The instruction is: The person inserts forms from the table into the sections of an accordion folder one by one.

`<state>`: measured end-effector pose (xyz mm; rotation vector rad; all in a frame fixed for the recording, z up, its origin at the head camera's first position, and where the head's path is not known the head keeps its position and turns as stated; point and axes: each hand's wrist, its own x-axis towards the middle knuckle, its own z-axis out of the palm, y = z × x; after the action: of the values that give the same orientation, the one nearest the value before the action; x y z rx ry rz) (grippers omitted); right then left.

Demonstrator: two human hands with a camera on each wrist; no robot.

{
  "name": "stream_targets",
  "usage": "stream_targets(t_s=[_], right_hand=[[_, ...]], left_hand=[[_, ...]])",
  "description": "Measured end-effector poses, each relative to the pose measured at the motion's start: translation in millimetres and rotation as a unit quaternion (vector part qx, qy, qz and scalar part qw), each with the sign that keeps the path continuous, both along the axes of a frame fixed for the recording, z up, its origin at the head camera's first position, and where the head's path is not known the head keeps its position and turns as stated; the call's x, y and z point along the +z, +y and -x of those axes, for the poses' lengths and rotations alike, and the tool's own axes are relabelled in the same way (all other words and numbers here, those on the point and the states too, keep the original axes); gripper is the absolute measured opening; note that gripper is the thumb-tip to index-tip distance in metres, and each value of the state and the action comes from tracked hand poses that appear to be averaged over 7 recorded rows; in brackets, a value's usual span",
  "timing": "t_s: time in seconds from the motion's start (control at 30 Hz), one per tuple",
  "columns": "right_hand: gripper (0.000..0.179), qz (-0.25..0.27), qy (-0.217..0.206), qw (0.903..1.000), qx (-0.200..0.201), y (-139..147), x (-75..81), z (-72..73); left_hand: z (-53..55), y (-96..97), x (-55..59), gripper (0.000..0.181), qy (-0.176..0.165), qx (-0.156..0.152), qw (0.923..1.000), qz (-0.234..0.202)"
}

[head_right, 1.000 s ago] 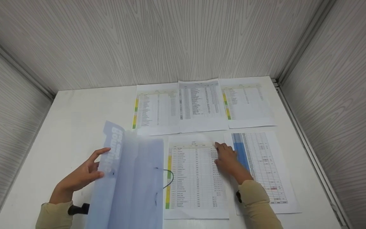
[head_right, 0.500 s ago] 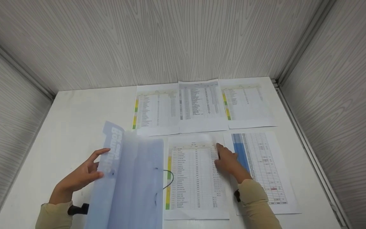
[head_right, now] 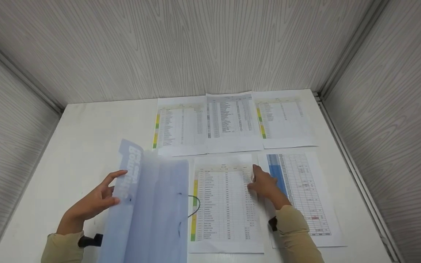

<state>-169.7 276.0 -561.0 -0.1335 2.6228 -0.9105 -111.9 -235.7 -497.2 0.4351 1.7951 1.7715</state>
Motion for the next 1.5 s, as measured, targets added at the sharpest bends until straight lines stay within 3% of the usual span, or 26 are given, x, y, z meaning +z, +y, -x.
stream_targets(t_s=[0.07, 0.23, 0.3, 0.57, 0.8, 1.1, 1.27, 1.5], right_hand=[[0.075, 0.012, -0.004, 0.9999, -0.007, 1, 0.1, 0.3], [0.027, 0.018, 0.010, 0.9998, -0.006, 2, -2.4, 0.3], [0.020, 0.018, 0.021, 0.9996, -0.007, 2, -3.0, -0.4], [0.018, 0.056, 0.048, 0.9973, -0.005, 8, -1.4, -4.5], [0.038, 0.129, 0.007, 0.9909, 0.037, 20, 7.4, -9.3], [0.047, 0.154, -0.020, 0.9874, 0.031, 30, 15.9, -10.9], [0.052, 0.226, -0.039, 0.9726, 0.039, 35, 22.6, -12.8], [0.053, 0.343, -0.071, 0.9353, 0.052, 42, 39.0, -17.7]], left_hand=[[-0.5, 0.8, 0.9, 0.080, -0.002, -0.001, 1.0000, 0.000], [-1.4, 1.3, 1.4, 0.080, -0.005, 0.002, 1.0000, 0.006], [-1.2, 1.3, 1.1, 0.081, -0.007, 0.003, 0.9999, 0.008], [0.6, 1.1, 0.1, 0.083, -0.020, 0.011, 0.9995, 0.021], [1.3, 1.8, 0.8, 0.083, -0.023, 0.007, 0.9996, 0.017], [0.0, 4.3, 6.5, 0.082, -0.007, 0.006, 0.9997, 0.024], [0.4, 4.8, 3.1, 0.083, -0.006, 0.008, 0.9993, 0.036], [0.4, 4.9, -0.2, 0.084, -0.013, 0.008, 0.9993, 0.034]])
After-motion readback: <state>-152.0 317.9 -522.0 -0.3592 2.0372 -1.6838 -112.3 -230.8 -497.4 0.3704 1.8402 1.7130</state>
